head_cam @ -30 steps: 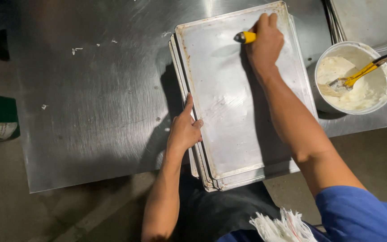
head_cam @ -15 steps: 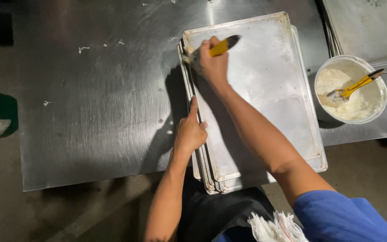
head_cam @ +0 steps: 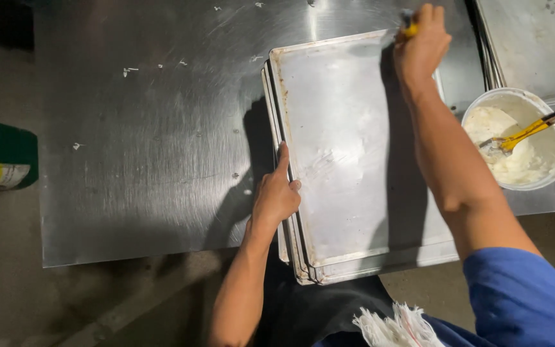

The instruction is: Apply grease or butter to metal baking trays using a pastry brush.

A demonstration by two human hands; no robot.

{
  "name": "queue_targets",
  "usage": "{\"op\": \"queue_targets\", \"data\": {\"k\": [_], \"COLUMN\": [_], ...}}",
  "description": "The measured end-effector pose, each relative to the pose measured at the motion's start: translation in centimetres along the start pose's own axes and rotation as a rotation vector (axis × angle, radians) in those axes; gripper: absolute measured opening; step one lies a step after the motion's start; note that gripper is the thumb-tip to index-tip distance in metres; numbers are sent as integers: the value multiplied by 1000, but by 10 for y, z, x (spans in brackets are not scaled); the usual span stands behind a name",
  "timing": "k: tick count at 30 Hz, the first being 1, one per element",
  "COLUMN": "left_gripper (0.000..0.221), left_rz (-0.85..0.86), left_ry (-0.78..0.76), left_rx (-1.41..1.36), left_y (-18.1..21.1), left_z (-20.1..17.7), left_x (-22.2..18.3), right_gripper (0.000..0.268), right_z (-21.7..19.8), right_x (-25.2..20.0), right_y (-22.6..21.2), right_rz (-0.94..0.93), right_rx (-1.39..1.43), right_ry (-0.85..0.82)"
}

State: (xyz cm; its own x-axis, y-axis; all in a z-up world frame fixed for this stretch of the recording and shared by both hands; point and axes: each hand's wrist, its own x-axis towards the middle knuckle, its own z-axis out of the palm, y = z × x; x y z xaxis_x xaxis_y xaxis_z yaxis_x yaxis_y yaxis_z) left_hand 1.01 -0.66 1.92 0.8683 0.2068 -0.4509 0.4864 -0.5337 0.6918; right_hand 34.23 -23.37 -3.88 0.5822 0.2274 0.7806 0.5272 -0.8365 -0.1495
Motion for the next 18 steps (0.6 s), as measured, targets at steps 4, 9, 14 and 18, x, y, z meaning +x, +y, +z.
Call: {"op": "queue_targets", "data": {"k": [4, 9, 14, 18], "left_gripper": [95, 95, 82, 61], "left_rz": [19, 77, 87, 105], "left_ry": [5, 34, 137, 222], "left_rx": [-15, -13, -63, -168], "left_y": [-1, -16, -10, -32], "left_z": [-1, 11, 12, 34], "left_x": [1, 11, -4, 3], "right_gripper": [35, 32, 18, 26], "right_z": [38, 47, 68, 32], "right_x": [0, -6, -1, -25], "right_y": [-50, -172, -221, -136], "right_rz": [196, 227, 667, 686], "right_rx": [-5, 272, 891, 1223], "right_ry": [-124, -158, -257, -88]}}
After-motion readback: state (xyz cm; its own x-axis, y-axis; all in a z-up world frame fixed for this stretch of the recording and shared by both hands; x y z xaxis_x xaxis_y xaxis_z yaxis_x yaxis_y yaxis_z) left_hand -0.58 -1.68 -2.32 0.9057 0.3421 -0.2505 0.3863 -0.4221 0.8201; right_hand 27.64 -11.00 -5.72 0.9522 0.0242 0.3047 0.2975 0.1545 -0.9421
